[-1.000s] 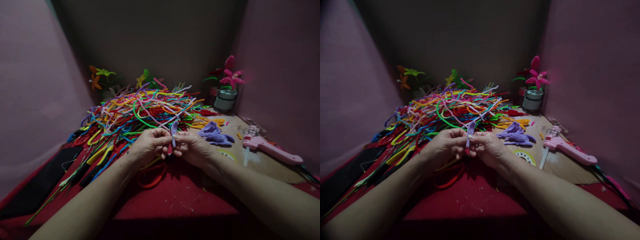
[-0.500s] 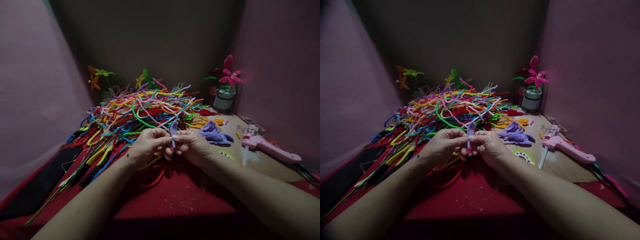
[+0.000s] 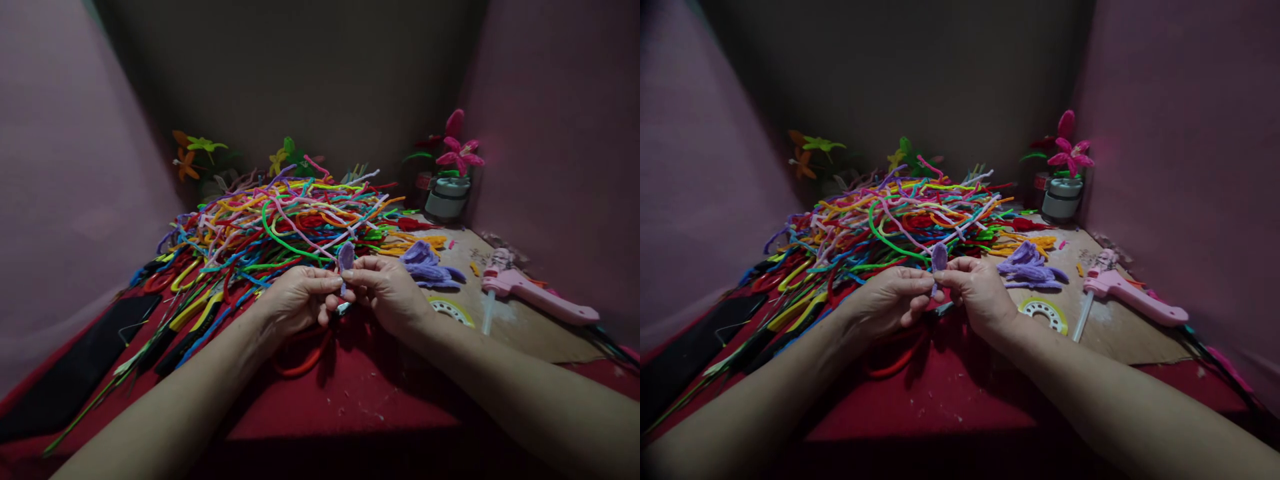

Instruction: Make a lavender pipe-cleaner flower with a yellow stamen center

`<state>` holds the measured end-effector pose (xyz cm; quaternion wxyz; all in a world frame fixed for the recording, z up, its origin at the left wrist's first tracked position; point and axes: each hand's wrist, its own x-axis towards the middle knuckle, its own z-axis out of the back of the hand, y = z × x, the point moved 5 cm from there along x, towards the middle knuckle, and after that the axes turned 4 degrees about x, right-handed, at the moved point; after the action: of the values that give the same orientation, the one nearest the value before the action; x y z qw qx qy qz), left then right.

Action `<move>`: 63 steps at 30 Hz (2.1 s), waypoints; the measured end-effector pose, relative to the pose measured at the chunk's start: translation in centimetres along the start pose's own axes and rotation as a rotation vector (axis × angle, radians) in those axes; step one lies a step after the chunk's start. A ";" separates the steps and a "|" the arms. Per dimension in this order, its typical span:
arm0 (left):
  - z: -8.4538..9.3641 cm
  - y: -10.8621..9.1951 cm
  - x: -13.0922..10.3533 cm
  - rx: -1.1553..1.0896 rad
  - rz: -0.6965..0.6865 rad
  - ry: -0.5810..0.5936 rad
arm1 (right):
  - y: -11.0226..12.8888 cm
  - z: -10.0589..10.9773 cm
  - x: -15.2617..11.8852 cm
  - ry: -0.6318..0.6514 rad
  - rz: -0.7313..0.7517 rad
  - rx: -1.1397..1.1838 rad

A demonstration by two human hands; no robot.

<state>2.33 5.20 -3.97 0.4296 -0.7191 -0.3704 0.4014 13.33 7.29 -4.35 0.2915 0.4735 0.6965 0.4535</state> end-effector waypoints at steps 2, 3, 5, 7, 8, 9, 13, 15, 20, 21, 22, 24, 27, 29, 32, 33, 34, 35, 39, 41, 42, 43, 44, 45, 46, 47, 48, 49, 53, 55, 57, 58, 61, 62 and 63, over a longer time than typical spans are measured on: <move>-0.1 0.1 0.0 -0.017 -0.009 -0.001 | 0.1 0.1 0.0 -0.016 0.022 -0.019; -0.2 0.1 0.0 -0.016 -0.017 -0.003 | 0.1 0.1 0.0 -0.020 0.029 -0.024; -0.4 0.1 -0.1 -0.003 -0.032 -0.012 | 0.2 0.1 0.0 -0.022 0.040 -0.019; -0.6 0.0 -0.2 0.014 -0.042 -0.020 | 0.2 0.1 0.1 -0.015 0.030 0.006; -0.6 0.0 -0.2 0.019 -0.046 -0.023 | 0.1 0.0 0.1 -0.008 0.018 0.024; -0.7 -0.1 -0.1 0.022 -0.050 -0.029 | 0.0 0.0 0.2 0.001 0.004 0.045; -0.7 -0.1 0.0 0.020 -0.062 -0.046 | -0.3 -0.2 0.4 0.034 -0.035 0.122; -0.6 0.0 0.1 0.017 -0.066 -0.041 | -0.4 -0.2 0.5 0.036 -0.043 0.151; -0.6 0.1 0.0 0.016 -0.085 -0.024 | -0.3 -0.1 0.5 0.024 -0.040 0.174; -0.7 0.0 0.0 0.016 -0.084 -0.022 | -0.3 -0.1 0.4 0.026 -0.042 0.178; -0.6 0.1 0.0 0.013 -0.079 -0.024 | -0.3 -0.2 0.4 0.031 -0.044 0.181; -0.6 0.1 0.0 0.002 -0.060 -0.033 | -0.3 -0.3 0.4 0.043 -0.049 0.186; -0.4 0.3 0.1 -0.033 -0.031 -0.038 | -0.3 -0.3 0.3 0.038 -0.058 0.177; -0.4 0.4 0.2 -0.060 -0.023 -0.027 | -0.3 -0.4 0.3 0.030 -0.066 0.176; -0.4 0.5 0.2 -0.077 -0.019 -0.015 | -0.2 -0.4 0.3 0.038 -0.057 0.177; -0.4 0.5 0.2 -0.072 -0.014 -0.009 | -0.2 -0.4 0.3 0.042 -0.050 0.176; -0.4 0.6 0.2 -0.065 -0.008 -0.003 | -0.3 -0.3 0.3 0.044 -0.045 0.172; -0.5 0.6 0.2 -0.055 -0.003 0.004 | -0.3 -0.3 0.3 0.042 -0.039 0.166; -0.5 0.5 0.1 -0.016 -0.023 0.014 | -0.3 -0.1 0.3 0.024 -0.031 0.155; -0.5 0.4 0.1 0.005 -0.040 0.010 | -0.2 -0.1 0.3 0.020 -0.030 0.161; -0.5 0.3 0.0 0.014 -0.050 0.006 | -0.2 -0.1 0.3 0.021 -0.032 0.165; -0.5 0.3 0.0 0.022 -0.059 0.002 | -0.2 -0.1 0.2 0.022 -0.033 0.167; -0.6 0.2 0.0 0.026 -0.068 -0.002 | -0.1 -0.2 0.2 0.024 -0.037 0.170; -0.6 0.2 0.0 0.025 -0.076 -0.005 | -0.1 -0.2 0.2 0.024 -0.040 0.172; -0.6 0.1 0.0 0.020 -0.080 -0.005 | -0.2 -0.2 0.2 0.027 -0.044 0.173; -0.6 0.1 0.0 0.012 -0.082 -0.002 | -0.2 -0.2 0.2 0.029 -0.042 0.173; -0.6 0.2 0.1 0.001 -0.078 0.003 | -0.2 -0.2 0.2 0.031 -0.039 0.174; -0.6 0.2 0.1 -0.011 -0.071 0.013 | -0.2 -0.2 0.2 0.034 -0.035 0.174; -0.4 0.5 0.3 -0.056 -0.038 0.045 | -0.1 -0.4 0.3 0.039 -0.020 0.182; -0.3 0.5 0.3 -0.070 -0.036 0.034 | 0.0 -0.4 0.2 0.031 -0.013 0.177; -0.2 0.4 0.2 -0.082 -0.033 0.013 | 0.0 -0.4 0.2 0.022 -0.007 0.163; -0.2 0.4 0.2 -0.083 -0.032 0.006 | 0.0 -0.4 0.2 0.017 -0.007 0.156; -0.4 0.2 0.0 -0.049 -0.051 -0.015 | 0.0 -0.3 0.2 0.008 -0.018 0.148; -0.4 0.1 0.0 -0.023 -0.060 -0.021 | 0.0 -0.3 0.2 0.006 -0.019 0.147; -0.4 0.0 -0.1 0.008 -0.070 -0.024 | 0.0 -0.3 0.2 0.005 -0.018 0.143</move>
<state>2.66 5.01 -3.87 0.4415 -0.6992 -0.3989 0.3963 13.07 7.36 -4.21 0.2590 0.4857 0.7322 0.4012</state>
